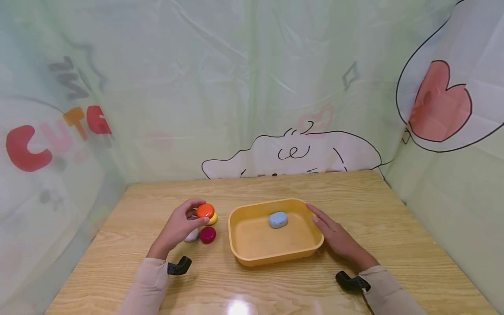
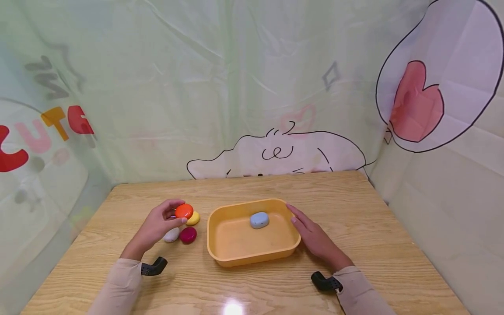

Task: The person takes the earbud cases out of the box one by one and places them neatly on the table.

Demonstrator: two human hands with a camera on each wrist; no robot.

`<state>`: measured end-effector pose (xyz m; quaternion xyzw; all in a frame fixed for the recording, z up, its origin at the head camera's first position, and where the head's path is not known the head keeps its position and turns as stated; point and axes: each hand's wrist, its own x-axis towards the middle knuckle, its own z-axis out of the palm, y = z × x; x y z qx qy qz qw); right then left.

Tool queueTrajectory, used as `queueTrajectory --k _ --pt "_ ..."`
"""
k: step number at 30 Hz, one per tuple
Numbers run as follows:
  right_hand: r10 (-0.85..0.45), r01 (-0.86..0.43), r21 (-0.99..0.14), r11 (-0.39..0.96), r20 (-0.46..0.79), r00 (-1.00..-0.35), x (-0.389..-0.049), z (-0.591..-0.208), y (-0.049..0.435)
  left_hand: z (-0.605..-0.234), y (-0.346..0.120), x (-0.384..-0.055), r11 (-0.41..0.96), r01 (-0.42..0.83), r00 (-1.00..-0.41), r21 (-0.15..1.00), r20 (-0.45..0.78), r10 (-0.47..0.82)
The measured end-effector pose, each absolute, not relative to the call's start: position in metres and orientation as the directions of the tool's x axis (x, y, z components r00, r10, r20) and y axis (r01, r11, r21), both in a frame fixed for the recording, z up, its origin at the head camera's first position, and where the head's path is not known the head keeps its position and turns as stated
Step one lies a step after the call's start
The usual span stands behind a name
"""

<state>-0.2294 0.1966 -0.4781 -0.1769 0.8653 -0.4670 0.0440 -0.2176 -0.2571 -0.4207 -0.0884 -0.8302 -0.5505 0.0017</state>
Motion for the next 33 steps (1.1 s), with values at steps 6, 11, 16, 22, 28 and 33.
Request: queueTrajectory --k 6,11,16,22,28,33 --pt "-0.344 -0.263 -0.826 0.498 0.090 -0.935 -0.228 -0.478 0.198 -0.429 -0.272 -0.210 0.378 0.107 -0.993 0.920 0.083 0.080" --pt "-0.337 -0.258 -0.829 0.496 0.090 -0.937 -0.227 -0.480 0.199 -0.435 -0.282 -0.203 0.391 0.069 -0.997 0.918 0.056 0.046" --pt "-0.331 -0.245 -0.830 0.501 0.078 -0.940 -0.226 -0.479 0.197 -0.442 -0.294 -0.197 0.401 0.036 -0.999 0.915 0.040 -0.001" --pt "-0.327 -0.244 -0.830 0.502 0.079 -0.942 -0.225 -0.477 0.196 -0.447 -0.306 -0.191 0.408 -0.027 -0.999 0.912 -0.006 -0.053" --pt "-0.327 -0.250 -0.826 0.505 0.085 -0.941 -0.225 -0.477 0.196 -0.450 -0.318 -0.185 0.452 -0.081 -0.993 0.888 -0.034 -0.111" --pt "-0.329 -0.253 -0.825 0.505 0.086 -0.940 -0.225 -0.477 0.196 -0.453 -0.325 -0.183 0.519 -0.129 -0.985 0.845 -0.050 -0.163"
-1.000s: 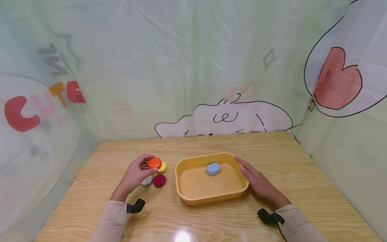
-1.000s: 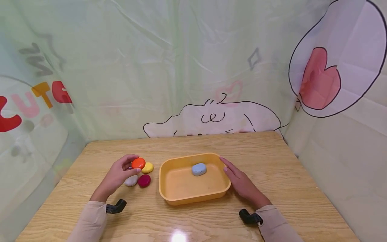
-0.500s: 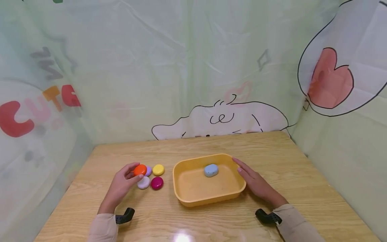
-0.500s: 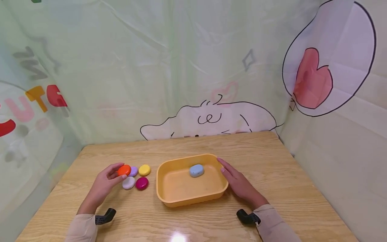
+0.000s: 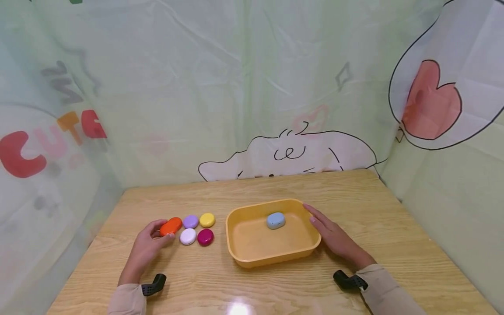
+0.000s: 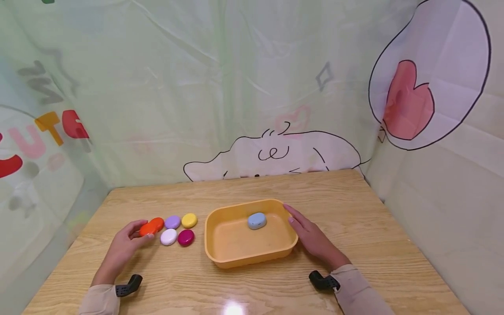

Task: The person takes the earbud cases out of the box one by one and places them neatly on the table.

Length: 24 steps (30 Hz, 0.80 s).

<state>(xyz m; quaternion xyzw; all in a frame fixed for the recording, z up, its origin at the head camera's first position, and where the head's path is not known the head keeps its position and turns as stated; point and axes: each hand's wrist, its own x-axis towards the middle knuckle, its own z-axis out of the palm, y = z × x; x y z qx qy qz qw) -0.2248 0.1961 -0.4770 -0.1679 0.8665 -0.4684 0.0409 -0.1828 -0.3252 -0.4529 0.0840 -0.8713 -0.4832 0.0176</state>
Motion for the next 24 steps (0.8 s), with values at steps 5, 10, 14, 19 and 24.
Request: queueTrajectory --k 5,10,14,19,24 --pt "-0.331 -0.252 -0.823 0.509 0.083 -0.940 -0.225 -0.477 0.196 -0.456 -0.328 -0.183 0.577 -0.144 -0.983 0.804 -0.051 -0.174" --pt "-0.327 -0.245 -0.826 0.508 0.079 -0.942 -0.225 -0.477 0.196 -0.459 -0.330 -0.181 0.590 -0.176 -0.979 0.788 -0.080 -0.186" --pt "-0.325 -0.243 -0.828 0.506 0.078 -0.943 -0.224 -0.477 0.195 -0.461 -0.331 -0.181 0.604 -0.196 -0.976 0.773 -0.094 -0.195" --pt "-0.328 -0.250 -0.824 0.508 0.083 -0.941 -0.226 -0.478 0.196 -0.464 -0.331 -0.184 0.633 -0.187 -0.977 0.752 -0.078 -0.196" --pt "-0.330 -0.249 -0.824 0.509 0.081 -0.941 -0.227 -0.479 0.197 -0.467 -0.328 -0.185 0.644 -0.173 -0.978 0.745 -0.054 -0.200"
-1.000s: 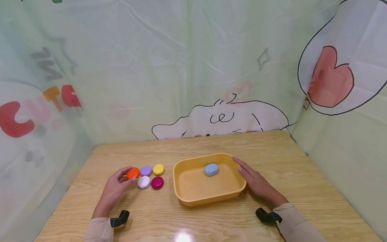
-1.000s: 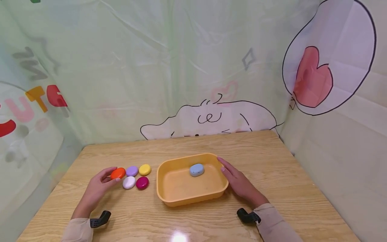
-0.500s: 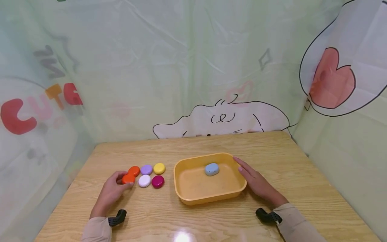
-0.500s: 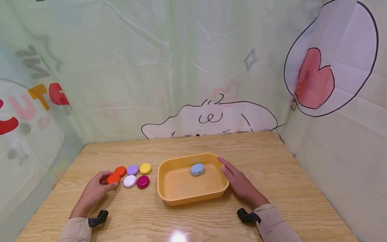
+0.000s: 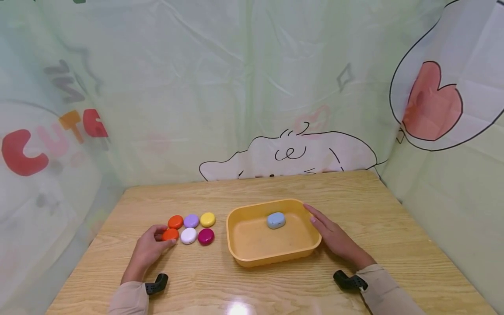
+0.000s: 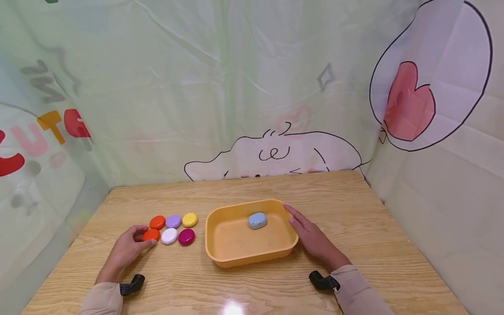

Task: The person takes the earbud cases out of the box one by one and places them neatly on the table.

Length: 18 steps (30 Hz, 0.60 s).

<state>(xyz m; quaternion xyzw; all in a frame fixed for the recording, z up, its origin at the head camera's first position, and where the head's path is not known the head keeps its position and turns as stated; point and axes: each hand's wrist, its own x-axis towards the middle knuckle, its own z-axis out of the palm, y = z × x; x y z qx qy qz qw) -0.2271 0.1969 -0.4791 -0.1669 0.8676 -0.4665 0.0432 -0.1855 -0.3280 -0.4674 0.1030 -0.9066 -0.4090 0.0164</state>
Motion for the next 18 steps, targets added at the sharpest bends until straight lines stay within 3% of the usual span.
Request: queueTrajectory --k 13,18 --pt "-0.332 -0.259 -0.819 0.511 0.090 -0.939 -0.228 -0.479 0.196 -0.459 -0.322 -0.187 0.598 -0.205 -0.961 0.775 -0.043 -0.273" --pt "-0.332 -0.261 -0.820 0.509 0.093 -0.939 -0.227 -0.480 0.196 -0.446 -0.293 -0.195 0.584 -0.107 -0.962 0.804 0.064 -0.265"
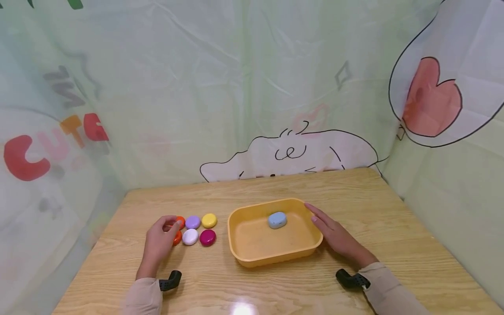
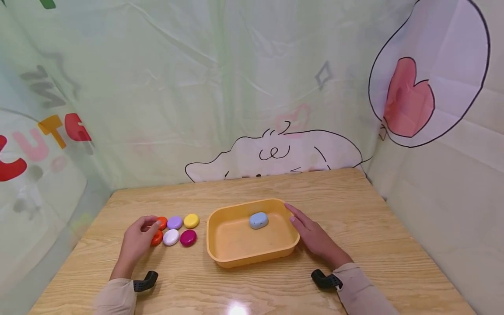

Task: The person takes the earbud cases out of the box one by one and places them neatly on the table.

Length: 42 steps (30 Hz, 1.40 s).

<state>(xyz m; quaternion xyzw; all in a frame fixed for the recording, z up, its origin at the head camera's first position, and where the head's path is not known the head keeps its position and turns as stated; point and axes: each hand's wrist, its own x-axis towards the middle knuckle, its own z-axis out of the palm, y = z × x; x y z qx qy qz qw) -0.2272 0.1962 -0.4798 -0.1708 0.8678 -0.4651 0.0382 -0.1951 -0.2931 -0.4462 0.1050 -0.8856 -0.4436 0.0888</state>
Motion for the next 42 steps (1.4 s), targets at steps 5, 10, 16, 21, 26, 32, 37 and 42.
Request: queueTrajectory --k 5,10,16,21,26,32,37,42 --pt "-0.339 -0.261 -0.826 0.500 0.091 -0.936 -0.227 -0.481 0.195 -0.436 -0.250 -0.207 0.604 0.051 -0.981 0.796 0.152 -0.118" --pt "-0.334 -0.244 -0.834 0.495 0.076 -0.939 -0.226 -0.481 0.192 -0.426 -0.216 -0.216 0.550 0.113 -0.990 0.827 0.139 -0.005" --pt "-0.330 -0.248 -0.822 0.513 0.078 -0.941 -0.224 -0.478 0.194 -0.417 -0.188 -0.227 0.463 0.161 -0.987 0.872 0.129 0.099" --pt "-0.329 -0.247 -0.828 0.504 0.080 -0.941 -0.226 -0.478 0.196 -0.409 -0.167 -0.236 0.452 0.204 -0.961 0.868 0.090 0.261" --pt "-0.330 -0.242 -0.831 0.502 0.074 -0.941 -0.226 -0.480 0.197 -0.408 -0.150 -0.244 0.435 0.198 -0.919 0.878 0.011 0.394" --pt "-0.334 -0.243 -0.830 0.502 0.073 -0.940 -0.227 -0.482 0.197 -0.409 -0.134 -0.252 0.423 0.196 -0.886 0.885 -0.025 0.463" --pt "-0.327 -0.245 -0.829 0.503 0.079 -0.942 -0.226 -0.480 0.198 -0.410 -0.120 -0.257 0.491 0.239 -0.876 0.838 -0.032 0.481" --pt "-0.329 -0.250 -0.826 0.506 0.083 -0.941 -0.225 -0.478 0.198 -0.414 -0.105 -0.262 0.531 0.295 -0.867 0.794 -0.012 0.498"
